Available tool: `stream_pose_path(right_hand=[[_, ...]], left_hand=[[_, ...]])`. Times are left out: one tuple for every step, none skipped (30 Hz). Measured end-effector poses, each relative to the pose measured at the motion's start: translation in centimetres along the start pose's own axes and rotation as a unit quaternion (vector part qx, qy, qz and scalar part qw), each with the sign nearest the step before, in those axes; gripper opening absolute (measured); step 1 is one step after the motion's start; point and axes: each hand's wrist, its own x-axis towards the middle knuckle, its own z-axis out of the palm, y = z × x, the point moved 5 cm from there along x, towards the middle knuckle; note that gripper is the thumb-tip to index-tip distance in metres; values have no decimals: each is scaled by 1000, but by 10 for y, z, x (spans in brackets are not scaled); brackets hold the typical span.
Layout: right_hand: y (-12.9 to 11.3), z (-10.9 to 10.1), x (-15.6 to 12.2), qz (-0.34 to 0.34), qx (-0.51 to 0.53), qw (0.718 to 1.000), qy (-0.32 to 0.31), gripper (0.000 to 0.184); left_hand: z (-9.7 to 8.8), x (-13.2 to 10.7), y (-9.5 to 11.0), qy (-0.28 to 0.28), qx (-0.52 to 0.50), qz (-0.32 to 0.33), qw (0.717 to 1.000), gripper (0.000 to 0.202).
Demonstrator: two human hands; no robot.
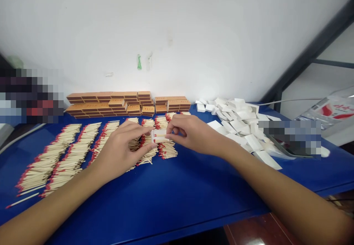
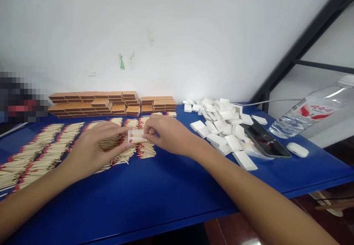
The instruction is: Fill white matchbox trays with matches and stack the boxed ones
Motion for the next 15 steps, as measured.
stream_pose_path(right_hand=[[-1, 4, -1, -1, -8, 1000, -4, 7], [-2, 6, -1, -1, -12, 1000, -7, 6], [-3, 7, -2, -1, -13, 1000, -8, 5], [-3, 8, -2, 0, -14, 1000, -9, 5], [-3, 7, -2, -1, -13, 1000, -7, 4], [-2, 4, -2, -1, -10, 1000, -3, 4], [0, 0, -1, 0, -8, 1000, 4, 5], [5, -5, -1, 5, -6, 1000, 16, 8], [11, -12, 0, 16, -8, 999, 33, 10], [21, -20, 0, 33, -16, 998, 50, 13], [32, -28, 0, 56, -30, 996, 68, 15], [45, -34, 0, 82, -53, 992, 75, 15], [58, -39, -1, 106, -80, 989, 71, 14], [70, -41, -2, 127, -95, 986, 56, 14], [82, -41, -3, 146, -98, 984, 35, 13]], left_hand=[[0, 0, 1, -2, -3, 1, 1000, 37], [0, 0, 2, -5, -6, 2, 1000, 36], [0, 1, 3, -7, -9, 3, 1000, 36], [0, 1, 3, -9, -11, 4, 1000, 35], [0, 1, 4, -10, -12, 4, 1000, 35], [0, 1, 4, -9, -13, 3, 1000, 35], [0, 1, 3, -7, -13, 2, 1000, 34], [0, 1, 3, -6, -11, 0, 1000, 35], [0, 1, 2, -4, -9, -1, 1000, 35], [0, 1, 0, -1, -6, -2, 1000, 35], [-1, 1, -1, 3, -3, -2, 1000, 36], [-1, 1, -2, 7, 0, -2, 1000, 36], [-1, 1, -3, 12, 2, -3, 1000, 37], [-2, 1, -4, 15, 4, -4, 1000, 37], [-2, 1, -4, 16, 5, -5, 1000, 37]])
